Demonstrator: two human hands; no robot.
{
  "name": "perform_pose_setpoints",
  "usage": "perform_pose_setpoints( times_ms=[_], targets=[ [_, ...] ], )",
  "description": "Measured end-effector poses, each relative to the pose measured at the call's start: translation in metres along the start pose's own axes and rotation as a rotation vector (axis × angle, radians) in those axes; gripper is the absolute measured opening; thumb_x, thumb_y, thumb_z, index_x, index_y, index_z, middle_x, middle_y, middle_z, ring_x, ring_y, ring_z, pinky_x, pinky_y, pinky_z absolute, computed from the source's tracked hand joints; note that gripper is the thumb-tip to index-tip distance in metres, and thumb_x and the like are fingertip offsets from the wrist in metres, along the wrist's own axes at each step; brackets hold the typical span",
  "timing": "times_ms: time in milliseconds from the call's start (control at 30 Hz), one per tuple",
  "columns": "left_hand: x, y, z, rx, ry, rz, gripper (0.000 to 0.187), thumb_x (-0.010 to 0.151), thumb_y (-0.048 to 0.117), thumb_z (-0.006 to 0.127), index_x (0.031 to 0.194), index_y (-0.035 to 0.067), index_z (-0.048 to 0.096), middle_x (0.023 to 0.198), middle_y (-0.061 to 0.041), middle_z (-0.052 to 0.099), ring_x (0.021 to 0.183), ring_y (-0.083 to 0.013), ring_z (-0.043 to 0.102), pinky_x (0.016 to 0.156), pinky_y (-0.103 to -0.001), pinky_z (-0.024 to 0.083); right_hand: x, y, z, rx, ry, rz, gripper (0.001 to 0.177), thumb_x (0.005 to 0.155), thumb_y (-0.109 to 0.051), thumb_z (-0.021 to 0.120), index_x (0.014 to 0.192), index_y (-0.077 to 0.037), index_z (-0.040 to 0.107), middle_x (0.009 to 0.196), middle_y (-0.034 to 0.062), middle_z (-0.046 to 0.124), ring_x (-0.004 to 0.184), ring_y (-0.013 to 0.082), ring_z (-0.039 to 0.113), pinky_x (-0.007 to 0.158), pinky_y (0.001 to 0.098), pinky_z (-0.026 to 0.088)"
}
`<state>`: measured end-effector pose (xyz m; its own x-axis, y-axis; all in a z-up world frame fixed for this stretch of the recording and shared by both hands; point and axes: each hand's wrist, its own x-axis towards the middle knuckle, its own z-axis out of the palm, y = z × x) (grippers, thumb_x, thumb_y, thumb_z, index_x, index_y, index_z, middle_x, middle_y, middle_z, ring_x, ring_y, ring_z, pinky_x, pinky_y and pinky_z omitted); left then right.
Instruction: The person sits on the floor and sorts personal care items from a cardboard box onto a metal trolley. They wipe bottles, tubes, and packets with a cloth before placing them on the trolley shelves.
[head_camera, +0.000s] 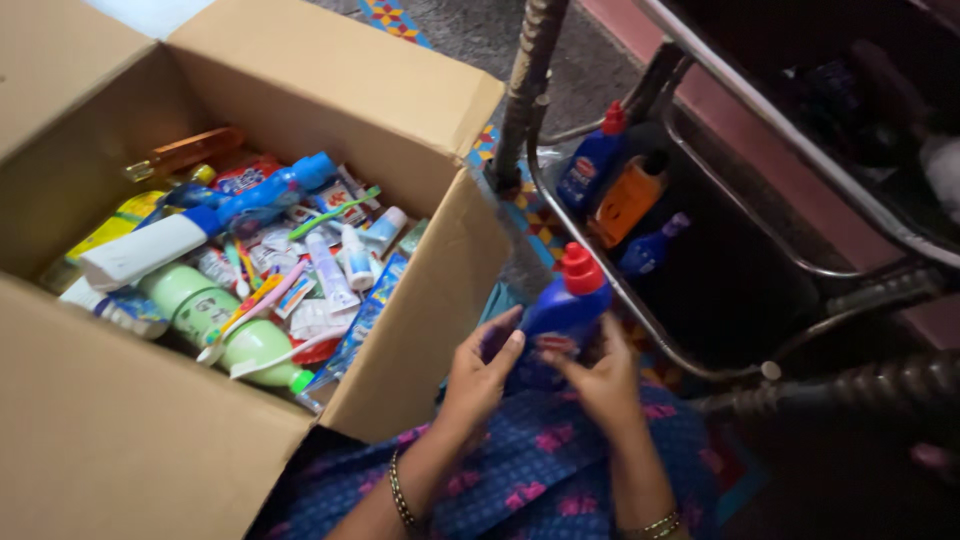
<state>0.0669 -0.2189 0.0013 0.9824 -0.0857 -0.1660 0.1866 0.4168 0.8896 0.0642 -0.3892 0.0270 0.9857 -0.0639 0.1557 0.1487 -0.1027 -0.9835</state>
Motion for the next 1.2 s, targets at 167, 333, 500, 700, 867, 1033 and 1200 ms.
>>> perform_pose_setpoints(
  times_ms=[167, 333, 500, 700, 867, 1033, 1200],
  targets=[
    [0.016, -0.034, 0.016, 0.189, -0.029, -0.044, 0.045, 0.101, 0.03, 0.058, 0.137, 0.004, 0.068, 0.13, -0.012, 0.071, 0.122, -0.019, 0.062, 0.106, -0.03, 0.045, 0.014, 0.014, -0.046, -0.076, 0.139, -0.012, 0.069, 0.074, 0.003, 0.082, 0.135, -0.001, 0.051, 0.12, 0.0102, 0.069, 0.105, 0.0185, 0.071, 0.091, 0.0336, 0.058],
    [0.052, -0.07, 0.052, 0.231, -0.195, -0.071, 0.059, 0.104, 0.047, 0.044, 0.14, 0.004, 0.062, 0.138, -0.01, 0.067, 0.13, -0.0162, 0.058, 0.109, -0.028, 0.041, 0.023, 0.044, -0.084, -0.396, 0.291, -0.022, 0.064, 0.071, 0.0, 0.09, 0.127, 0.001, 0.057, 0.116, 0.0131, 0.073, 0.103, 0.0202, 0.071, 0.09, 0.0344, 0.056],
    [0.09, -0.101, 0.109, 0.166, -0.322, -0.093, 0.072, 0.105, 0.058, 0.032, 0.144, 0.004, 0.057, 0.143, -0.011, 0.062, 0.135, -0.0199, 0.055, 0.114, -0.031, 0.036, 0.039, 0.063, -0.119, -0.331, 0.398, -0.035, 0.077, 0.069, -0.002, 0.089, 0.136, -0.001, 0.052, 0.122, 0.0124, 0.069, 0.107, 0.02, 0.068, 0.093, 0.0357, 0.054],
    [0.103, -0.114, 0.155, -0.166, -0.44, -0.259, 0.073, 0.104, 0.063, 0.03, 0.158, 0.014, 0.038, 0.155, -0.005, 0.051, 0.143, -0.0162, 0.047, 0.118, -0.031, 0.033, 0.055, 0.079, -0.136, -0.221, 0.68, 0.319, 0.083, 0.07, 0.001, 0.083, 0.144, -0.009, 0.048, 0.123, 0.009, 0.067, 0.102, 0.0208, 0.067, 0.081, 0.0406, 0.055],
    [0.111, -0.109, 0.169, 0.015, -0.463, -0.447, 0.084, 0.092, 0.074, 0.019, 0.161, 0.028, 0.032, 0.15, -0.002, 0.052, 0.114, -0.0124, 0.053, 0.086, -0.027, 0.038, 0.073, 0.099, -0.158, -0.239, 0.697, 0.13, 0.089, 0.069, 0.005, 0.084, 0.149, -0.008, 0.046, 0.123, 0.0082, 0.067, 0.109, 0.0194, 0.067, 0.096, 0.0354, 0.052],
    [0.126, -0.127, 0.181, 0.029, -0.437, -0.521, 0.09, 0.094, 0.08, 0.017, 0.162, 0.027, 0.042, 0.141, -0.024, 0.06, 0.082, -0.025, 0.035, 0.065, -0.034, 0.024, 0.085, 0.132, -0.18, -0.302, 0.754, 0.196, 0.092, 0.069, 0.008, 0.086, 0.149, -0.007, 0.043, 0.118, 0.0087, 0.068, 0.103, 0.0205, 0.067, 0.092, 0.0353, 0.053],
    [0.146, -0.155, 0.187, -0.102, -0.393, -0.605, 0.094, 0.09, 0.084, 0.02, 0.161, 0.024, 0.035, 0.168, -0.008, 0.029, 0.15, -0.0226, 0.027, 0.117, -0.051, 0.03, 0.097, 0.167, -0.192, -0.091, 0.769, 0.211, 0.095, 0.066, 0.014, 0.078, 0.15, -0.007, 0.039, 0.115, 0.008, 0.069, 0.096, 0.0191, 0.071, 0.087, 0.0334, 0.057]
  ],
)
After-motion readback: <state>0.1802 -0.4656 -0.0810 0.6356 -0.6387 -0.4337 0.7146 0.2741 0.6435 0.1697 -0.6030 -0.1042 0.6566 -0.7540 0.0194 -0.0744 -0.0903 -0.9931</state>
